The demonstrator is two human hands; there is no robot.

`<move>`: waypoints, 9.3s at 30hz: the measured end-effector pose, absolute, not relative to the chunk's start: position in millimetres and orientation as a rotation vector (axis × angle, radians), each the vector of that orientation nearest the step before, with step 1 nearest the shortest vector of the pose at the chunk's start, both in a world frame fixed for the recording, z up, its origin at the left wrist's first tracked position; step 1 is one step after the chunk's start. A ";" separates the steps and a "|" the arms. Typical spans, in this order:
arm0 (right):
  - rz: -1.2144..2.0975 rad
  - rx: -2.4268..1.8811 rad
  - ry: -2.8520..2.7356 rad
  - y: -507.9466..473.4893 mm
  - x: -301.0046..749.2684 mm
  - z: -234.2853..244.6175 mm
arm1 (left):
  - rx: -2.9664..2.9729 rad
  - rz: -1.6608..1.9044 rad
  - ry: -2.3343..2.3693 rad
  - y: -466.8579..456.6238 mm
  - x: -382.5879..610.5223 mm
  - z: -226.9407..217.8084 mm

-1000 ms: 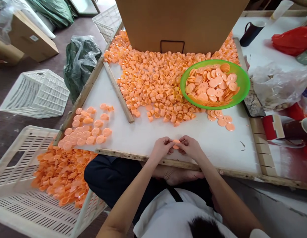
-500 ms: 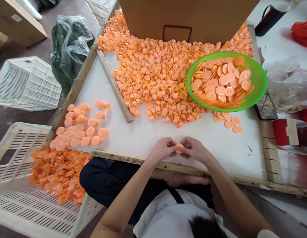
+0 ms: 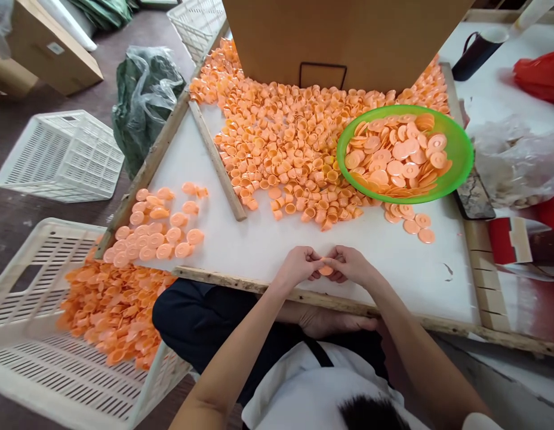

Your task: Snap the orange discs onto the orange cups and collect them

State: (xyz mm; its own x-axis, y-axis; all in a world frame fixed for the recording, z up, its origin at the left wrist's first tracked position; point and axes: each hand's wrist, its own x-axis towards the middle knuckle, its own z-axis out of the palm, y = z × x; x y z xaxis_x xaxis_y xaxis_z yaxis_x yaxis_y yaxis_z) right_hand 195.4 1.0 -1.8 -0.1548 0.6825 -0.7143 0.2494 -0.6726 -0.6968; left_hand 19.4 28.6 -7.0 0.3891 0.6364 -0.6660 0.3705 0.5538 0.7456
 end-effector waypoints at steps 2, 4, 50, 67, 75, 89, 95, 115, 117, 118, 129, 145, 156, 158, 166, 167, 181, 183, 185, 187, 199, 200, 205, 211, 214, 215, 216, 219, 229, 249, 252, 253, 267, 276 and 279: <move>1.860 -1.870 -1.029 3.7 191.7 -1.9 | 0.995 0.203 1.217 29.7 20.6 -8.5; 1.845 -1.921 -1.022 4.3 187.8 -0.4 | 0.977 0.192 1.224 30.9 21.8 -8.9; 0.523 -2.159 -0.970 -52.5 335.0 -32.9 | 1.848 0.546 1.431 46.5 -14.4 2.1; 1.367 -1.625 -0.977 -58.1 221.7 -2.3 | 1.811 0.480 1.103 -1.6 24.0 5.1; 1.487 -1.673 -1.130 -42.4 203.8 -11.7 | 1.483 0.362 1.172 -1.8 34.8 7.0; 1.500 -1.976 -1.363 -17.1 213.4 1.3 | 1.238 -0.048 1.096 42.0 41.8 1.9; 1.505 -1.954 -1.386 -17.7 213.3 2.1 | 1.188 0.014 1.053 40.9 35.4 0.7; 1.557 -1.935 -1.511 -15.0 218.2 1.7 | 1.267 0.085 1.163 28.4 41.2 -5.8; 1.509 -1.910 -1.596 -18.8 216.8 6.5 | 1.288 0.129 1.171 26.1 39.0 -4.7; 1.448 -1.934 -1.643 -20.5 214.8 8.9 | 1.298 0.149 1.172 25.1 37.9 -4.4; 1.193 -2.029 -1.627 -33.8 195.3 10.4 | 1.475 0.227 1.201 18.2 38.7 0.7; 0.210 -2.287 -1.406 -12.3 329.6 -23.9 | 2.213 0.846 1.521 58.9 -7.5 16.4; 0.418 -2.188 -1.369 -36.6 303.0 -25.7 | 2.260 0.644 1.310 69.3 58.6 -13.7; 0.402 -2.190 -1.415 -35.3 302.7 -25.7 | 2.036 0.708 1.276 60.7 54.9 -13.2; 0.476 -2.135 -1.400 -41.4 294.3 -29.7 | 1.805 0.571 1.268 23.1 40.9 -6.7; 0.499 -2.116 -1.390 -43.3 290.9 -29.4 | 1.853 0.540 1.287 21.7 38.3 -5.7; 0.890 -1.628 -1.612 -22.0 191.1 1.1 | 1.439 0.602 1.342 22.0 23.2 -2.7; 0.877 -1.632 -1.676 -16.0 183.7 -0.7 | 1.453 0.568 1.324 23.7 23.9 -3.4; 0.879 -1.643 -1.691 -12.9 180.2 -3.8 | 1.499 0.505 1.336 25.8 24.6 -3.7; 0.896 -1.638 -1.676 -12.3 180.0 -6.9 | 1.518 0.437 1.356 28.4 25.1 -2.9; 1.321 -1.754 -1.283 0.9 193.1 -8.2 | 1.318 0.261 1.307 40.1 28.5 2.1; 1.351 -1.783 -1.322 5.2 194.2 -6.6 | 1.259 0.227 1.293 42.6 29.4 1.4; 1.479 -1.889 -1.476 24.7 200.0 -2.1 | 1.100 0.118 1.251 57.1 35.0 -0.3; 1.364 -1.842 -1.605 15.2 200.0 1.5 | 1.150 0.218 1.228 47.2 32.1 -3.2; 1.254 -1.874 -1.727 6.5 193.1 3.0 | 1.180 0.242 1.213 39.8 31.1 -6.3; 1.207 -1.920 -1.753 4.6 189.8 3.6 | 1.180 0.241 1.215 39.0 31.3 -7.1; 1.162 -1.975 -1.769 3.3 186.6 4.2 | 1.178 0.238 1.216 39.0 31.8 -7.7; 1.087 -2.068 -1.776 2.1 181.8 5.7 | 1.170 0.226 1.213 42.0 34.0 -7.4; 1.316 -1.866 -1.575 22.5 205.4 3.2 | 1.181 0.211 1.241 47.8 34.5 -4.6; 0.078 -2.192 -1.353 2.0 382.7 -33.4 | 1.756 0.844 2.153 55.4 -113.1 33.5; 0.065 -2.203 -1.415 5.0 378.8 -40.2 | 1.918 0.816 1.776 64.1 -50.8 21.4; 0.073 -2.212 -1.402 2.8 374.5 -40.6 | 1.941 0.802 1.713 67.9 -29.7 14.8; 1.033 -1.694 -0.618 -50.2 308.4 -23.7 | 2.005 0.643 1.648 50.9 -3.6 12.8; 1.280 -1.641 -0.713 -52.7 259.6 -8.5 | 1.894 0.425 1.258 -2.7 29.2 -3.2; 1.353 -1.640 -0.782 -54.0 241.4 -6.9 | 1.747 0.478 1.301 -3.4 20.1 -2.6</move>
